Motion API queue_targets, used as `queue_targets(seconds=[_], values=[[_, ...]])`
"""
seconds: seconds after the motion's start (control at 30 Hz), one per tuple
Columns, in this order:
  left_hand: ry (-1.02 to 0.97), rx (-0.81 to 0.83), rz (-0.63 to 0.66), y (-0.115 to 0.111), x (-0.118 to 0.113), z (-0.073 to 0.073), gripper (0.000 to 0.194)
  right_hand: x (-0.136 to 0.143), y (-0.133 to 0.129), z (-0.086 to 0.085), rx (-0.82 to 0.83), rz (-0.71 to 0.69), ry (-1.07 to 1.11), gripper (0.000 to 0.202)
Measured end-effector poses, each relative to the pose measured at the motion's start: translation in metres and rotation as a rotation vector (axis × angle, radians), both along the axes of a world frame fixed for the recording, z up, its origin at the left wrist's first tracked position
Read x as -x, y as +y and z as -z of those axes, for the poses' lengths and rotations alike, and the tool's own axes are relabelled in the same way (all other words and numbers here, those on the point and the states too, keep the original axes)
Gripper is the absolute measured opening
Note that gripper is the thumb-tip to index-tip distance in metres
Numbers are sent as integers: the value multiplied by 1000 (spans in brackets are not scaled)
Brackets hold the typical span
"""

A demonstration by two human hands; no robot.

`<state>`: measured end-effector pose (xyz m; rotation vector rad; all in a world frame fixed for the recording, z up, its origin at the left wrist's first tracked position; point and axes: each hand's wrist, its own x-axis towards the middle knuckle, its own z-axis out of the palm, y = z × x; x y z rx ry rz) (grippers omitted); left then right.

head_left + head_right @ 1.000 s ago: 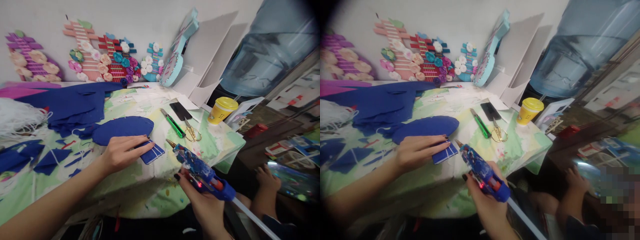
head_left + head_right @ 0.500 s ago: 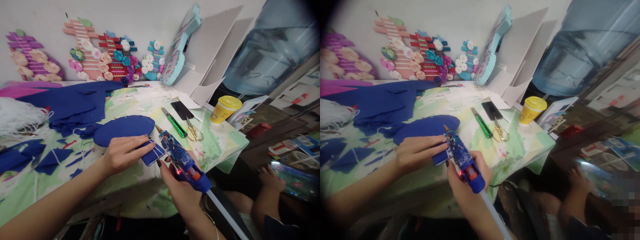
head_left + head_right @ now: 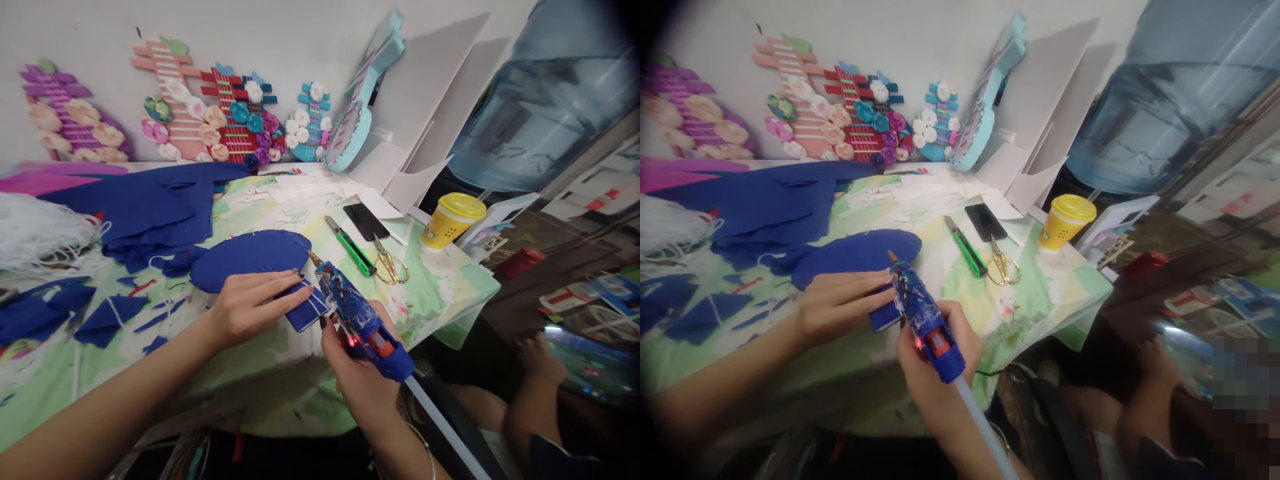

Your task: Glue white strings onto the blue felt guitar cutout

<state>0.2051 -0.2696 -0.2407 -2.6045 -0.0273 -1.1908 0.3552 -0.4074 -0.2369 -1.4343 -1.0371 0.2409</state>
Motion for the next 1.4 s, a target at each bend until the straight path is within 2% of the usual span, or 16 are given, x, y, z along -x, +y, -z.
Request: queue_targets(seconds=[0.77,0.9,1.03,1.17,1.4], values=[[7,-37,24,3,-1,5,22,-2,-3,2,49,-52,52,9],[1,-18,26,4,-1,10,23,-3,-2,5,17,-73,46,9],[31,20,4,8,1,13,27,-12,-1,15,-72,-173,43,6],[33,53,-16,12,3,10,29,-23,6,22,-83,-224,30,3],[43,58,-24,17,7,5,31,-41,29,17,-29,-242,-156,9]])
